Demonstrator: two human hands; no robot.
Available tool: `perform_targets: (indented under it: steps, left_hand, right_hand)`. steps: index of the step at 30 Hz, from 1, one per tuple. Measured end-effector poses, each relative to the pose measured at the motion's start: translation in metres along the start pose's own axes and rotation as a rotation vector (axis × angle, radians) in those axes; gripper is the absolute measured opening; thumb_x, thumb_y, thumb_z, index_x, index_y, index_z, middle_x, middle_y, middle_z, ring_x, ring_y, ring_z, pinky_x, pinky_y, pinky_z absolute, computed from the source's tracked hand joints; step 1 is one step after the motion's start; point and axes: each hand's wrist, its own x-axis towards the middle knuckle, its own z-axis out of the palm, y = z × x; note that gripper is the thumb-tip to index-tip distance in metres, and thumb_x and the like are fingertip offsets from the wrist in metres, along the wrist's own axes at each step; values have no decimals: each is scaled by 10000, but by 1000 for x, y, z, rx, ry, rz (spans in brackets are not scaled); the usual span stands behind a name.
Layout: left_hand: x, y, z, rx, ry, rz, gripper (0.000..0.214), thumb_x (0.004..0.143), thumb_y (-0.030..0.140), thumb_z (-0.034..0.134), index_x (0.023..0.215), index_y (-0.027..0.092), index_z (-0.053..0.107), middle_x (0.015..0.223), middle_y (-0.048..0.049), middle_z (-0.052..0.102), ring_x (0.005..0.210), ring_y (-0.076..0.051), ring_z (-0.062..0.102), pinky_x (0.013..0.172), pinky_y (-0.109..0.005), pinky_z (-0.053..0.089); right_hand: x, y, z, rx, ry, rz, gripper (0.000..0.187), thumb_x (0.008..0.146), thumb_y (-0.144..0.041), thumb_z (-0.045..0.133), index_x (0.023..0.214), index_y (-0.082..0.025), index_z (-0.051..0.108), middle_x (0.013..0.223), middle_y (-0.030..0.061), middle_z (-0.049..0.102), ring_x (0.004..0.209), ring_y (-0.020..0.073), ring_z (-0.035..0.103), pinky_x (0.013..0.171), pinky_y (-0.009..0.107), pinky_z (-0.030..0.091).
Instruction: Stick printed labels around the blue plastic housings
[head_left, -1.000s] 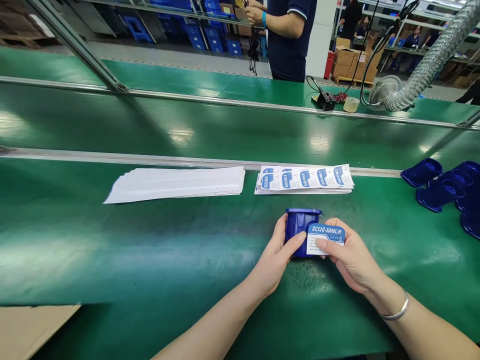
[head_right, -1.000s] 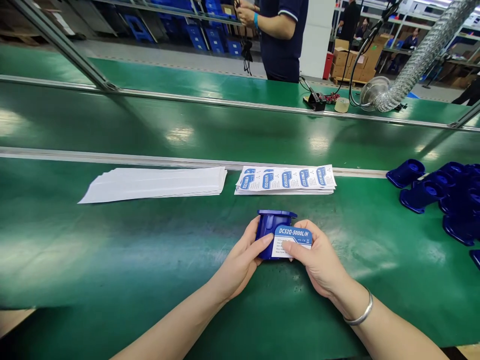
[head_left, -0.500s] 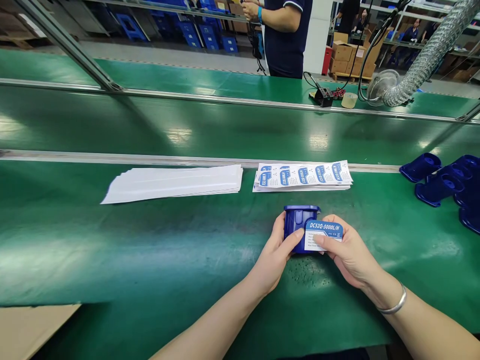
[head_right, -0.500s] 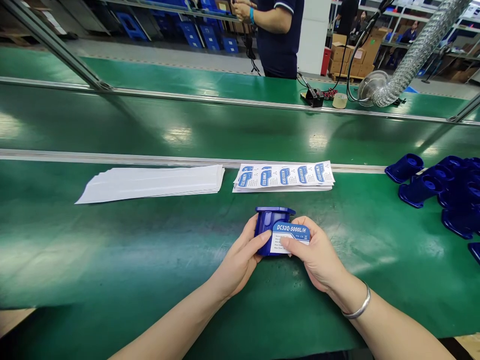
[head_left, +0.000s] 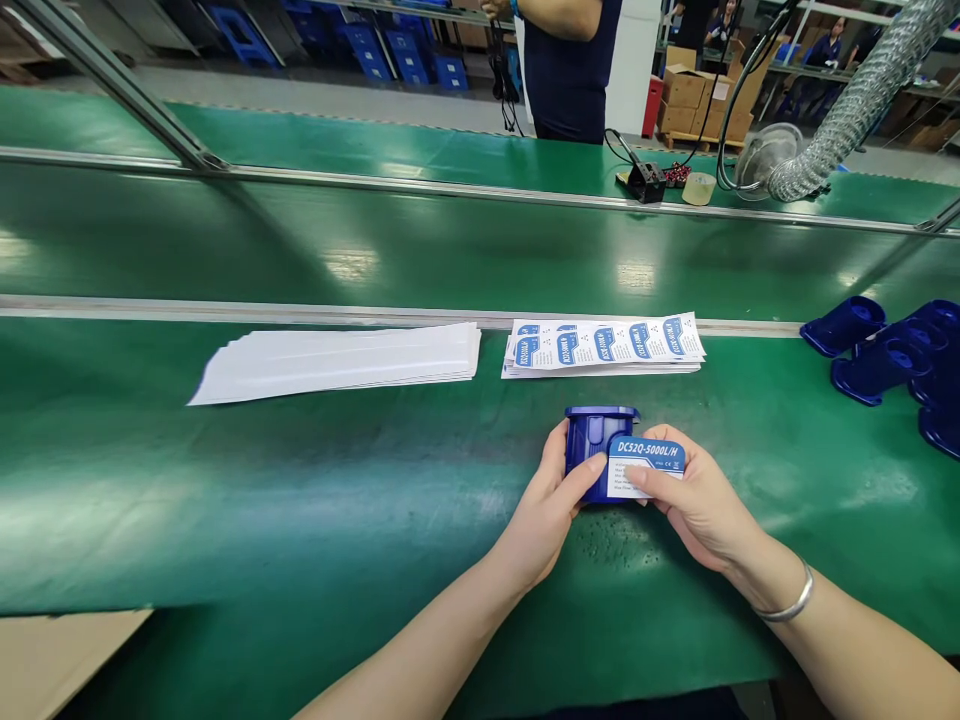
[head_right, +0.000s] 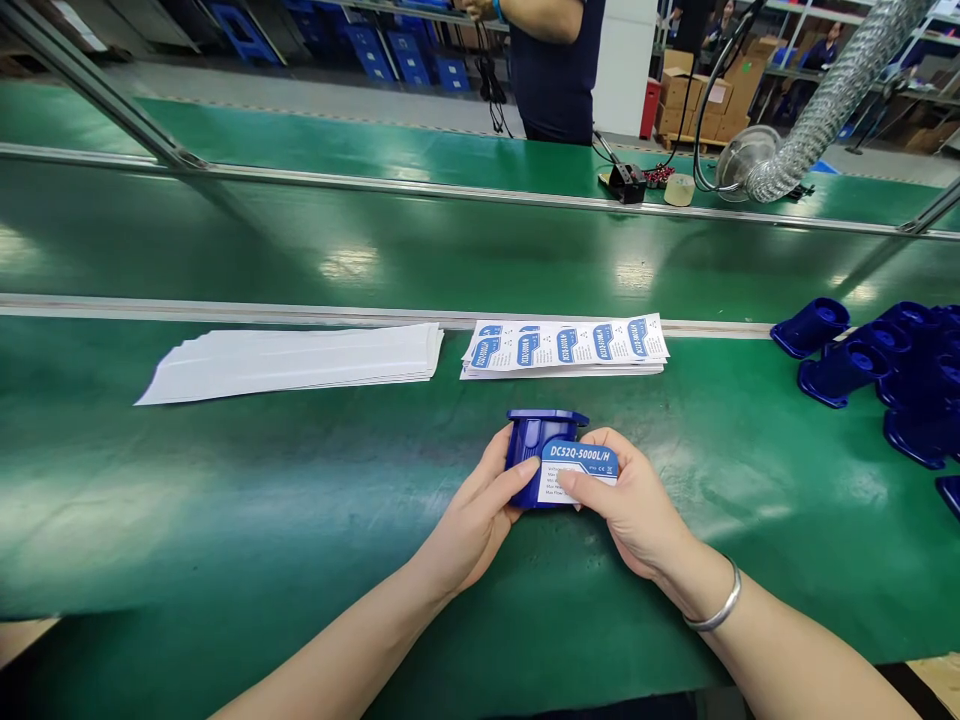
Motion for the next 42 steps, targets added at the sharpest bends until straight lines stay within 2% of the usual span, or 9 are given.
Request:
perform_targets:
  steps: [16, 29, 42]
  left_hand:
    - [-3, 1, 1, 5, 35, -1, 663, 854, 429, 727, 1435, 265, 453, 1410, -71, 589, 1335, -312, 499, 1094, -414, 431]
    - [-6, 5, 5, 18, 61, -16, 676, 859, 426, 726, 1439, 248, 428, 1458, -88, 544, 1368, -315, 471, 1114, -401, 413]
    - [-5, -1, 4, 5, 116, 8, 690, 841, 413, 742, 1452, 270, 452, 1421, -77, 585, 1349, -319, 494, 1110, -424, 423]
  right_hand:
    - [0, 2, 0, 20, -3, -4, 381, 709, -311, 894, 869, -202, 566, 696, -51, 567, 662, 104, 465, 689, 237, 367]
    - [0, 0, 3, 56, 18, 12, 388, 676, -307, 910, 849, -201, 580, 694, -54, 579, 646, 100, 480, 648, 233, 370]
    - [1, 3, 3, 75, 38, 21, 393, 652, -309, 917, 851, -204, 595, 715, -51, 583, 669, 104, 489, 662, 232, 396]
